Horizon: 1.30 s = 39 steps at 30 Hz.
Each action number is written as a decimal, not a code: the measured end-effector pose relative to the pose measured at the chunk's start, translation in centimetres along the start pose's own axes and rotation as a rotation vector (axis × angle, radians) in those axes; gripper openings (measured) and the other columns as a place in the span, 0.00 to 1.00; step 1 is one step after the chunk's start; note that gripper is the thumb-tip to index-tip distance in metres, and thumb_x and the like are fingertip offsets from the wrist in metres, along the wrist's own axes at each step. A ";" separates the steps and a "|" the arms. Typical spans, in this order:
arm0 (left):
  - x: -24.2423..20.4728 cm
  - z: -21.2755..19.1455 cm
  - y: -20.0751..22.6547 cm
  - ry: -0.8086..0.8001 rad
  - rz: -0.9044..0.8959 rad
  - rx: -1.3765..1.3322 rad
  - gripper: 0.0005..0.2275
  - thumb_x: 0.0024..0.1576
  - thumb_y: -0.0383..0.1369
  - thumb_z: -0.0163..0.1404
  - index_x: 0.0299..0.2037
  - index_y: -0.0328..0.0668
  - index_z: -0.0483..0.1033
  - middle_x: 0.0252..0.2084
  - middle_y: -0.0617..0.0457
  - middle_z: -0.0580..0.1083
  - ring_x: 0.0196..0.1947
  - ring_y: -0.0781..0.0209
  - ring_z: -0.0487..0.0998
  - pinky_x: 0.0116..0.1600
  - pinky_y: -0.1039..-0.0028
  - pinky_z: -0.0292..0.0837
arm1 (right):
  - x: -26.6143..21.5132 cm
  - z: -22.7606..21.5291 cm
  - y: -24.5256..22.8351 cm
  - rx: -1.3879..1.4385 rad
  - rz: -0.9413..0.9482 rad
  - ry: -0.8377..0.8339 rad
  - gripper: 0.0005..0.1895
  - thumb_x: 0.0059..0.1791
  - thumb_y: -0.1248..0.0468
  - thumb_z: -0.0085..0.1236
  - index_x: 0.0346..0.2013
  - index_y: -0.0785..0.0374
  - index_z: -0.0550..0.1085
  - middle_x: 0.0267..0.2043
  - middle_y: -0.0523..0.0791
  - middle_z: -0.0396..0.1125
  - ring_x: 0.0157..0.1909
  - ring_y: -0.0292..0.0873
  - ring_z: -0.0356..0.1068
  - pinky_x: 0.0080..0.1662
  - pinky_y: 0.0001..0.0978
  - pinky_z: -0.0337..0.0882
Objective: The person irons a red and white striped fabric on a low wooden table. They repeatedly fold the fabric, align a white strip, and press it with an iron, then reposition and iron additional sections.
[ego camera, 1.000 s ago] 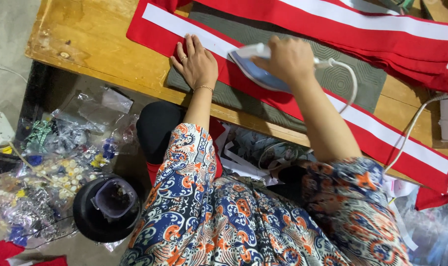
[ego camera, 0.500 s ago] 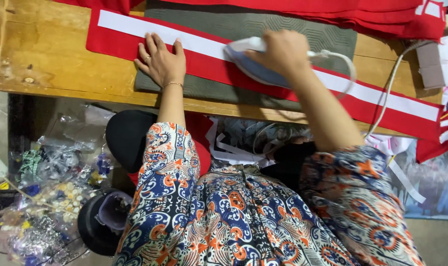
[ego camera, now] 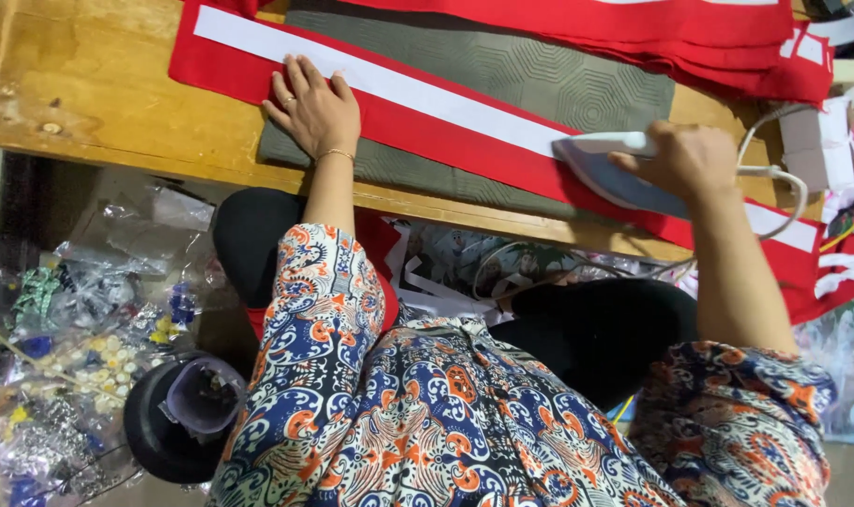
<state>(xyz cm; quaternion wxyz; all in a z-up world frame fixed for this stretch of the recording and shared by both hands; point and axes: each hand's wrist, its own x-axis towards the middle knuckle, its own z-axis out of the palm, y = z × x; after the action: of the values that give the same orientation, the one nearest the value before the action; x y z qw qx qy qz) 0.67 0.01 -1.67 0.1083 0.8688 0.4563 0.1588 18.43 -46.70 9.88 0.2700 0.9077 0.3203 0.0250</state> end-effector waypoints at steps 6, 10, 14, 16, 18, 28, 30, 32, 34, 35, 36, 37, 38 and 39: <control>0.2 0.2 0.0 -0.009 -0.023 -0.002 0.24 0.68 0.45 0.36 0.72 0.47 0.62 0.75 0.55 0.59 0.74 0.47 0.54 0.73 0.41 0.41 | 6.1 -8.7 -10.0 0.214 -0.130 0.037 0.37 0.53 0.23 0.44 0.35 0.53 0.75 0.22 0.44 0.72 0.23 0.51 0.76 0.28 0.46 0.76; 0.2 0.0 0.1 -0.037 -0.037 0.027 0.23 0.66 0.39 0.44 0.72 0.50 0.62 0.75 0.57 0.59 0.75 0.49 0.54 0.74 0.43 0.42 | 9.4 -13.7 -16.7 0.394 -0.092 0.068 0.36 0.53 0.24 0.52 0.36 0.55 0.78 0.18 0.40 0.68 0.21 0.43 0.72 0.23 0.38 0.72; 0.4 0.1 0.2 -0.010 -0.053 0.036 0.23 0.64 0.36 0.46 0.71 0.52 0.64 0.74 0.57 0.60 0.74 0.51 0.56 0.73 0.44 0.45 | 13.0 -15.0 -21.0 0.409 -0.184 0.244 0.34 0.52 0.27 0.57 0.32 0.55 0.78 0.22 0.44 0.72 0.24 0.51 0.74 0.24 0.45 0.71; 0.3 0.1 0.2 -0.032 -0.060 0.028 0.24 0.64 0.36 0.47 0.72 0.52 0.63 0.75 0.56 0.59 0.75 0.51 0.54 0.74 0.44 0.43 | 14.7 -15.9 -22.9 0.412 -0.206 0.250 0.34 0.52 0.27 0.56 0.37 0.56 0.79 0.24 0.46 0.73 0.24 0.53 0.75 0.24 0.47 0.72; 0.2 -0.1 0.2 -0.012 -0.065 0.007 0.23 0.63 0.35 0.47 0.70 0.52 0.64 0.75 0.54 0.60 0.74 0.51 0.55 0.73 0.44 0.45 | 16.7 -15.6 -24.5 0.444 -0.199 0.342 0.33 0.50 0.28 0.60 0.33 0.55 0.79 0.22 0.44 0.72 0.23 0.53 0.74 0.22 0.46 0.71; 0.4 1.0 -0.1 0.053 -0.066 -0.021 0.19 0.64 0.35 0.44 0.66 0.49 0.68 0.74 0.49 0.60 0.73 0.49 0.59 0.73 0.44 0.48 | 17.2 -17.6 -26.4 0.472 -0.239 0.222 0.34 0.49 0.26 0.57 0.35 0.56 0.77 0.26 0.48 0.74 0.27 0.58 0.75 0.25 0.50 0.71; 0.4 0.7 0.0 0.033 -0.069 -0.020 0.20 0.64 0.35 0.45 0.67 0.50 0.67 0.74 0.50 0.60 0.74 0.49 0.58 0.73 0.44 0.48 | 17.5 -17.6 -26.4 0.480 -0.220 0.235 0.34 0.49 0.26 0.58 0.35 0.55 0.78 0.26 0.47 0.74 0.27 0.58 0.75 0.26 0.50 0.71; 0.4 0.6 0.0 0.014 -0.073 -0.018 0.21 0.63 0.35 0.45 0.68 0.50 0.66 0.75 0.51 0.59 0.74 0.49 0.58 0.74 0.44 0.47 | 18.2 -17.1 -26.7 0.488 -0.201 0.247 0.34 0.48 0.26 0.58 0.35 0.54 0.79 0.26 0.46 0.74 0.28 0.57 0.75 0.27 0.50 0.71; 0.3 0.7 0.0 0.030 -0.057 -0.010 0.21 0.63 0.34 0.45 0.68 0.48 0.66 0.75 0.51 0.59 0.74 0.48 0.58 0.73 0.44 0.48 | 19.2 -16.2 -27.2 0.543 -0.130 0.325 0.33 0.49 0.28 0.62 0.31 0.55 0.78 0.23 0.44 0.71 0.25 0.55 0.73 0.24 0.48 0.70; 0.3 0.8 -0.2 0.030 -0.054 -0.008 0.21 0.63 0.34 0.45 0.68 0.48 0.66 0.75 0.51 0.59 0.74 0.48 0.58 0.73 0.44 0.48 | 18.5 -16.9 -27.0 0.546 -0.127 0.325 0.33 0.49 0.28 0.62 0.31 0.55 0.78 0.23 0.44 0.71 0.25 0.55 0.73 0.24 0.48 0.70; 0.3 0.8 -0.3 0.040 -0.059 -0.010 0.21 0.63 0.34 0.45 0.67 0.48 0.68 0.74 0.52 0.60 0.73 0.49 0.59 0.73 0.44 0.49 | 17.7 -17.6 -26.9 0.521 -0.168 0.277 0.33 0.50 0.27 0.60 0.34 0.56 0.79 0.25 0.45 0.73 0.26 0.56 0.75 0.25 0.49 0.71; 0.5 1.0 -0.1 0.054 -0.061 -0.015 0.20 0.63 0.34 0.44 0.67 0.47 0.69 0.73 0.52 0.61 0.73 0.49 0.60 0.73 0.44 0.50 | 17.3 -18.5 -26.5 0.494 -0.206 0.234 0.35 0.50 0.26 0.59 0.37 0.56 0.79 0.28 0.47 0.75 0.28 0.56 0.77 0.26 0.50 0.73; 0.7 0.9 -0.1 0.058 -0.056 -0.017 0.20 0.63 0.34 0.44 0.67 0.47 0.69 0.73 0.52 0.61 0.73 0.49 0.60 0.73 0.44 0.50 | 16.9 -18.6 -26.3 0.494 -0.201 0.238 0.35 0.50 0.26 0.59 0.37 0.56 0.79 0.28 0.47 0.75 0.28 0.56 0.77 0.26 0.50 0.73; 0.5 0.8 -0.2 0.059 -0.052 -0.023 0.20 0.63 0.34 0.45 0.67 0.47 0.68 0.73 0.52 0.62 0.72 0.49 0.59 0.73 0.44 0.49 | 16.3 -18.6 -26.2 0.512 -0.210 0.246 0.34 0.50 0.28 0.60 0.35 0.57 0.79 0.26 0.47 0.74 0.28 0.57 0.76 0.26 0.51 0.73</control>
<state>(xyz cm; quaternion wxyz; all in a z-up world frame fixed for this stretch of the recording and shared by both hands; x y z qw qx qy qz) 1.11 0.47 -2.42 0.1090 0.8503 0.4800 0.1865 12.44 -11.20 10.40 -0.0073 0.8983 0.4387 0.0254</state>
